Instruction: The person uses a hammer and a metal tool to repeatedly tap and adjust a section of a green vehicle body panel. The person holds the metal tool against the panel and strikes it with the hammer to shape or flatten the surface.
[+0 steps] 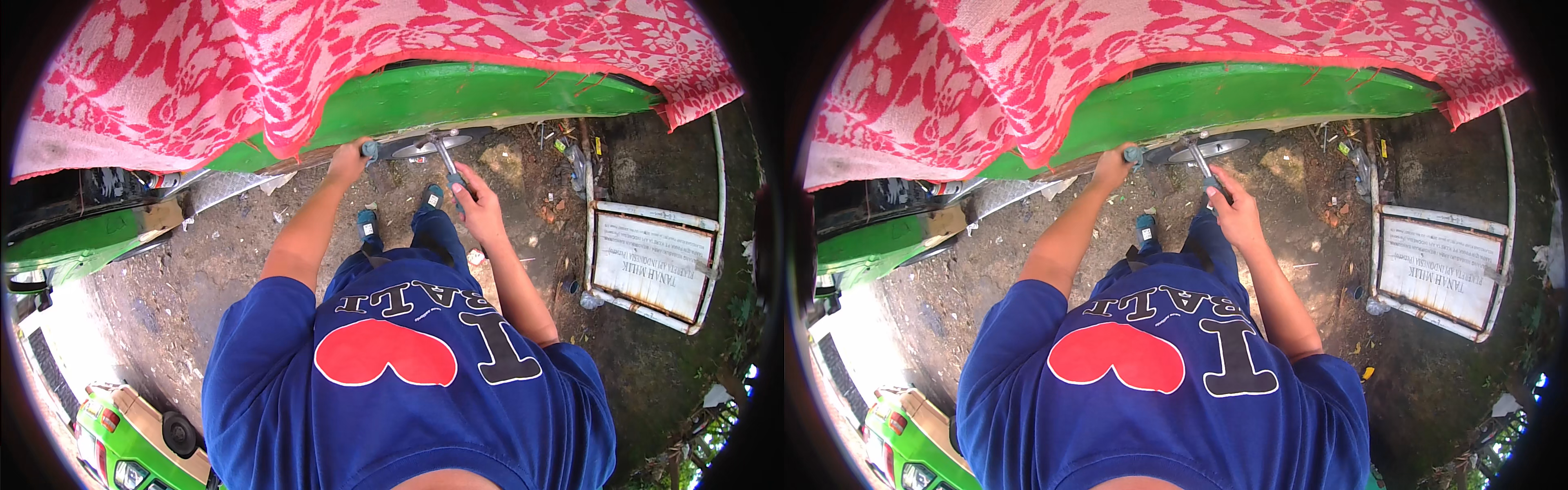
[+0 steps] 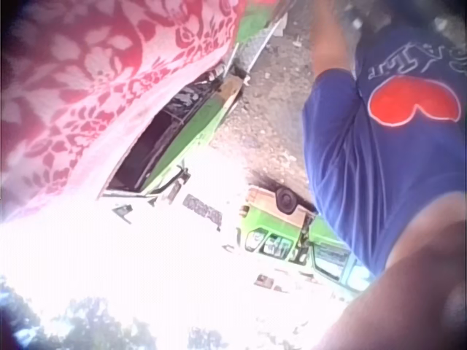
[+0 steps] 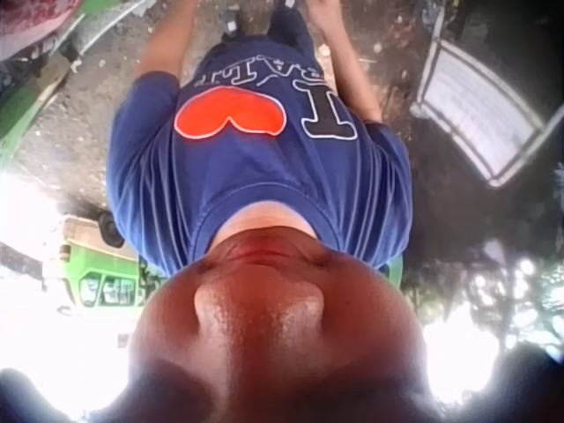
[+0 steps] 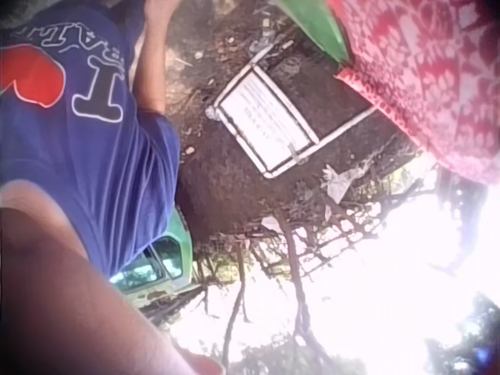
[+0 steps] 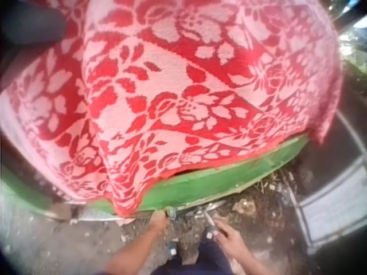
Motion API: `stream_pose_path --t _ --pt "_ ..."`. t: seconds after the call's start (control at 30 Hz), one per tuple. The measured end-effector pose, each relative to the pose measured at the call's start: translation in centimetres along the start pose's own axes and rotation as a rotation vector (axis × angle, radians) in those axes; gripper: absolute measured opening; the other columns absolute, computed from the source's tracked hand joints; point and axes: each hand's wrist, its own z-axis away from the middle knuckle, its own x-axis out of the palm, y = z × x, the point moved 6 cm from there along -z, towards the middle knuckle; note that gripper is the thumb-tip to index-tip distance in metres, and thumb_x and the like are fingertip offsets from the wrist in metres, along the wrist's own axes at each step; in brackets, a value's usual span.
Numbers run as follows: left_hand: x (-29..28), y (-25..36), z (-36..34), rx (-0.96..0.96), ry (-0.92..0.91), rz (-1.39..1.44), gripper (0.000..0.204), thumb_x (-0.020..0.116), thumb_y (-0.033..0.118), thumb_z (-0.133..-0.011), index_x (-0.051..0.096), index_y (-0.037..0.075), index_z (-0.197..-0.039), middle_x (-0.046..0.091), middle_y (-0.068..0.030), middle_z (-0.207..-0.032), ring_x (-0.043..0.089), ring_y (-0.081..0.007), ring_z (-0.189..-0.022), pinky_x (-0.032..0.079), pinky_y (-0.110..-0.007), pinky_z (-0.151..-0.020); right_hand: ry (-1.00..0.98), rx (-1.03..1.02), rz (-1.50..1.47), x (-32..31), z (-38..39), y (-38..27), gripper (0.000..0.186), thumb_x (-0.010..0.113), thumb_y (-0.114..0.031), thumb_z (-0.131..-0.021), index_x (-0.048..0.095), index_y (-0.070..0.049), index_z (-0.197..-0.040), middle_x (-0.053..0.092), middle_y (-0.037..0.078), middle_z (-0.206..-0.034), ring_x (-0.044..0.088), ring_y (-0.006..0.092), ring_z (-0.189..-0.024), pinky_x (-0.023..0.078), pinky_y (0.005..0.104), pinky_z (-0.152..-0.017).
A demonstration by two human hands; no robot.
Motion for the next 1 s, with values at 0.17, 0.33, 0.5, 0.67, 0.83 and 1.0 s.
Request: stream_pose_path --t 0.17,0.33,0.5,0.67,0.83,1.0 --pt "1.1 1.2 4.0 0.244 0.085 0.142 0.039 0.062 -0.005 -0.08 0.062 0.012 -0.115 0.064 -0.0127 -0.126 0.061 -0.0357 -0.116 0.052 -0.04 -0.094 0.027 0.014 -0.026 -2.0 0.3 1.5 0.044 0.061 -0.019 -0.097 0.055 -0.014 -0.14 0.061 0.001 -0.08 0.054 0.0056 -0.066 0.046 0.0242 -0.053" --pt "0.7 2.6 5.2 0.244 0.154 0.152 0.04 0.062 -0.002 -0.079 0.063 0.016 -0.114 0.06 -0.0072 -0.135 0.06 -0.035 -0.116 0.054 -0.043 -0.091 0.033 0.032 0.0 -2.8 0.5 1.7 0.045 0.058 -0.017 -0.099 0.052 -0.015 -0.143 0.059 -0.001 -0.085 0.053 0.0048 -0.068 0.043 0.0218 -0.053" --pt "0.2 2.9 5.3 0.258 0.184 0.144 0.04 0.061 -0.003 -0.079 0.063 0.016 -0.115 0.06 -0.0076 -0.134 0.059 -0.0346 -0.117 0.054 -0.043 -0.092 0.025 0.035 -0.004 -2.4 0.7 1.2 0.044 0.058 -0.016 -0.099 0.052 -0.015 -0.143 0.059 -0.001 -0.086 0.053 0.0049 -0.07 0.042 0.0216 -0.053" --pt "0.2 2.4 4.9 0.264 0.196 0.157 0.041 0.061 -0.004 -0.079 0.063 0.016 -0.115 0.06 -0.0091 -0.133 0.059 -0.0341 -0.119 0.053 -0.042 -0.095 -0.006 0.044 -0.031 -1.7 0.7 1.7 0.044 0.058 -0.017 -0.099 0.052 -0.015 -0.143 0.06 -0.001 -0.091 0.054 0.0053 -0.074 0.042 0.0216 -0.053" --pt "0.0 2.6 4.7 0.274 0.179 0.155 0.042 0.061 -0.005 -0.079 0.063 0.015 -0.115 0.061 -0.0095 -0.132 0.059 -0.0338 -0.119 0.053 -0.042 -0.095 -0.009 0.044 -0.011 -1.7 0.9 1.9 0.044 0.059 -0.018 -0.099 0.051 -0.014 -0.143 0.06 -0.001 -0.092 0.054 0.0054 -0.075 0.043 0.0216 -0.053" --pt "0.1 2.5 4.9 0.268 0.184 0.153 0.041 0.061 -0.004 -0.079 0.063 0.015 -0.115 0.062 -0.0096 -0.131 0.059 -0.0335 -0.119 0.053 -0.042 -0.095 -0.004 0.051 -0.037 -1.8 1.1 2.1 0.045 0.059 -0.018 -0.099 0.051 -0.014 -0.143 0.059 -0.001 -0.093 0.054 0.0055 -0.075 0.043 0.0217 -0.053"
